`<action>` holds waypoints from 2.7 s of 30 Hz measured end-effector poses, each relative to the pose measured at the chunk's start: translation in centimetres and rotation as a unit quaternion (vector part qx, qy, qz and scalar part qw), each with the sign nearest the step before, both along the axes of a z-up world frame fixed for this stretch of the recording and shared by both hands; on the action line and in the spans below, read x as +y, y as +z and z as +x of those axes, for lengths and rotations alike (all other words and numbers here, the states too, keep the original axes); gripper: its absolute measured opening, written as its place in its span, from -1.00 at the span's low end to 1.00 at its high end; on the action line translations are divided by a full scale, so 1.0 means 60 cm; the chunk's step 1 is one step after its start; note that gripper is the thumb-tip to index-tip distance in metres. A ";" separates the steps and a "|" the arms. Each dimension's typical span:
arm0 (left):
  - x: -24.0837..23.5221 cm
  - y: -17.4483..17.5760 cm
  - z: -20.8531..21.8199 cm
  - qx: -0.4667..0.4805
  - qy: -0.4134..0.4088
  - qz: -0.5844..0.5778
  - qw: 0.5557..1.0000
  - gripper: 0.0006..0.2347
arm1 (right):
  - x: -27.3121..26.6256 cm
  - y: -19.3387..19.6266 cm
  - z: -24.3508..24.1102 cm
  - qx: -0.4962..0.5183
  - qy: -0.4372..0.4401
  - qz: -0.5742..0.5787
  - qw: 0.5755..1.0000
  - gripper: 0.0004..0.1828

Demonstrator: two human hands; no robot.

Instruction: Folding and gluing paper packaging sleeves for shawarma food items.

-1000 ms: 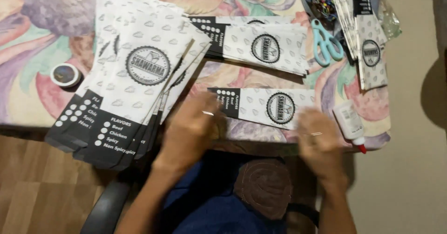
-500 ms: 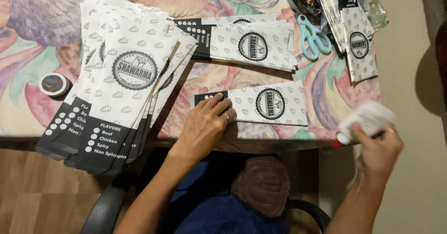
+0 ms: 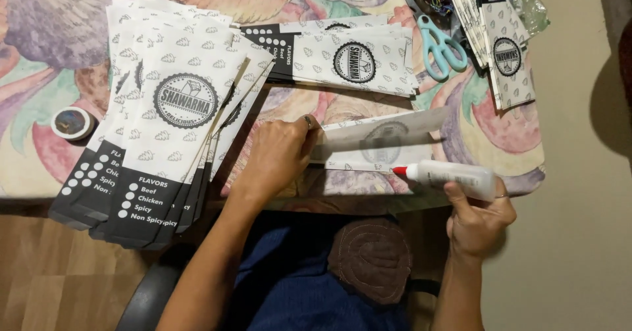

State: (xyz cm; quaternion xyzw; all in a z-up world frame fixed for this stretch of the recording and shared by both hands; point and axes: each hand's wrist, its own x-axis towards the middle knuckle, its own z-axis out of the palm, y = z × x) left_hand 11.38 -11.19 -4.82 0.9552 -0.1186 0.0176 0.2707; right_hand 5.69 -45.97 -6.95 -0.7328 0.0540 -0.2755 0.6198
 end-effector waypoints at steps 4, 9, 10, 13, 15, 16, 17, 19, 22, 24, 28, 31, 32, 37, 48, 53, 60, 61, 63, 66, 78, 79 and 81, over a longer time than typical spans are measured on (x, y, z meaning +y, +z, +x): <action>0.006 0.004 0.001 0.011 0.002 -0.018 1.000 -0.89 | -0.039 -0.007 0.002 -0.020 -0.057 -0.038 0.997 -0.60; 0.006 0.005 0.004 0.045 0.007 -0.033 0.998 -0.87 | -0.101 -0.016 -0.004 -0.038 -0.113 -0.090 0.989 -0.59; 0.006 0.005 0.005 0.045 0.004 -0.032 0.998 -0.87 | -0.088 -0.019 -0.002 -0.037 -0.115 -0.089 0.989 -0.59; 0.006 0.005 0.005 0.061 0.005 -0.051 0.997 -0.86 | -0.045 -0.023 -0.002 -0.052 -0.094 -0.037 0.994 -0.56; 0.005 0.006 0.006 0.055 0.010 -0.038 0.998 -0.83 | -0.007 -0.015 -0.004 -0.006 -0.068 -0.034 0.997 -0.56; 0.005 0.008 0.004 0.055 0.011 -0.037 0.998 -0.83 | -0.013 -0.034 0.000 -0.006 -0.067 -0.033 0.997 -0.56; 0.005 0.009 0.002 0.023 0.018 -0.068 0.997 -0.83 | -0.017 -0.053 0.003 -0.049 -0.049 -0.009 0.998 -0.54; 0.008 0.008 -0.003 -0.009 0.028 -0.098 0.995 -0.82 | -0.013 -0.056 0.005 -0.091 -0.029 0.015 0.995 -0.50; 0.011 0.004 -0.003 0.016 0.025 -0.133 0.991 -0.82 | -0.017 -0.026 0.003 -0.089 -0.031 -0.026 0.995 -0.54; 0.011 0.003 -0.001 0.014 0.020 -0.149 0.989 -0.82 | -0.055 -0.035 0.002 -0.088 -0.046 -0.042 0.994 -0.53; 0.017 0.024 0.003 0.020 0.015 -0.160 0.987 -0.81 | -0.019 -0.027 -0.008 -0.088 -0.042 -0.050 0.994 -0.55; 0.024 0.032 0.012 0.013 0.018 -0.180 0.983 -0.82 | 0.053 -0.023 -0.014 -0.070 -0.054 -0.046 0.995 -0.54; 0.026 0.034 0.015 0.010 0.018 -0.188 0.982 -0.82 | 0.069 -0.037 -0.002 -0.073 -0.026 -0.059 0.995 -0.53; 0.038 0.031 0.027 0.015 0.018 -0.217 0.976 -0.81 | 0.199 -0.016 0.012 -0.078 0.054 -0.058 0.994 -0.50; 0.049 0.019 0.043 0.062 0.011 -0.214 0.975 -0.79 | 0.312 -0.034 0.020 -0.029 0.154 0.055 0.986 -0.64; 0.048 0.037 0.012 0.035 -0.017 -0.205 0.978 -0.74 | 0.233 -0.005 0.021 -0.020 0.128 0.136 0.982 -0.70; -0.010 -0.001 -0.051 -0.109 0.021 -0.100 0.989 -0.92 | 0.300 0.064 -0.040 0.069 0.291 0.269 0.915 -0.43; -0.017 -0.014 -0.052 -0.111 0.016 -0.100 0.989 -0.92 | 0.288 0.052 -0.039 0.066 0.287 0.269 0.917 -0.43; -0.027 -0.040 -0.060 -0.179 0.031 -0.082 0.980 -0.89 | 0.267 0.026 -0.040 0.082 0.309 0.265 0.910 -0.51; -0.028 -0.043 -0.060 -0.206 0.027 -0.092 0.974 -0.85 | 0.165 -0.031 -0.039 0.136 0.156 0.289 0.935 -0.56; -0.042 -0.021 -0.088 -0.204 -0.106 -0.008 0.973 -0.59 | -0.126 -0.003 0.047 0.159 -0.070 0.097 0.980 -0.78; -0.044 -0.021 -0.095 -0.205 -0.104 -0.007 0.973 -0.59 | -0.107 0.027 0.060 0.158 -0.067 0.097 0.980 -0.78; -0.048 -0.020 -0.104 -0.223 -0.091 0.015 0.971 -0.68 | -0.068 0.086 0.086 0.302 -0.032 -0.178 0.936 -0.78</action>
